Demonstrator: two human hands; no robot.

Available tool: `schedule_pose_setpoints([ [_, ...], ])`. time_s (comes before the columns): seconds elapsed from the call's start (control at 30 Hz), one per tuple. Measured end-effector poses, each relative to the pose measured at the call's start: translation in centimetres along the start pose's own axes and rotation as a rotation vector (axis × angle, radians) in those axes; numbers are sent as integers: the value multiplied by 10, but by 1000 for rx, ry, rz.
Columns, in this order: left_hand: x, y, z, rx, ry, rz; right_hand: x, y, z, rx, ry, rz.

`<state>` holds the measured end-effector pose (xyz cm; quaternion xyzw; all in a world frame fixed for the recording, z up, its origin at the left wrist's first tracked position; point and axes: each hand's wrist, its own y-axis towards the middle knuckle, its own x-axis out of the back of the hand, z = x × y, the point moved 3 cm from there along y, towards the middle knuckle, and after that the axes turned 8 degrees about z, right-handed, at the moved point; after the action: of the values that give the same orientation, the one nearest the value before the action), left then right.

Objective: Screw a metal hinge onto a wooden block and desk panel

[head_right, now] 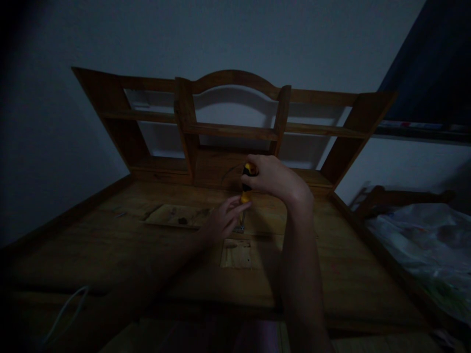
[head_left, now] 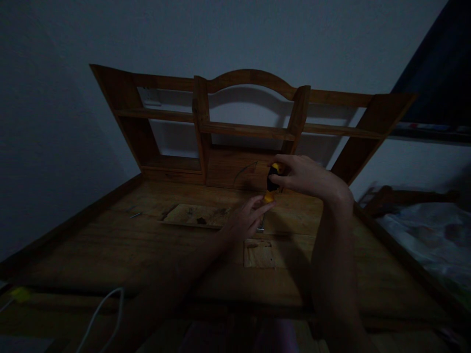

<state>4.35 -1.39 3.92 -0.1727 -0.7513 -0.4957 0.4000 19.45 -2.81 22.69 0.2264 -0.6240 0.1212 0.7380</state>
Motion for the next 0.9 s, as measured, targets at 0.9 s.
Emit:
schedule_pose_setpoints([
  [0.9,-2,0,-2,-15,-8,26,-6,7,-2,-62,-34,-33],
])
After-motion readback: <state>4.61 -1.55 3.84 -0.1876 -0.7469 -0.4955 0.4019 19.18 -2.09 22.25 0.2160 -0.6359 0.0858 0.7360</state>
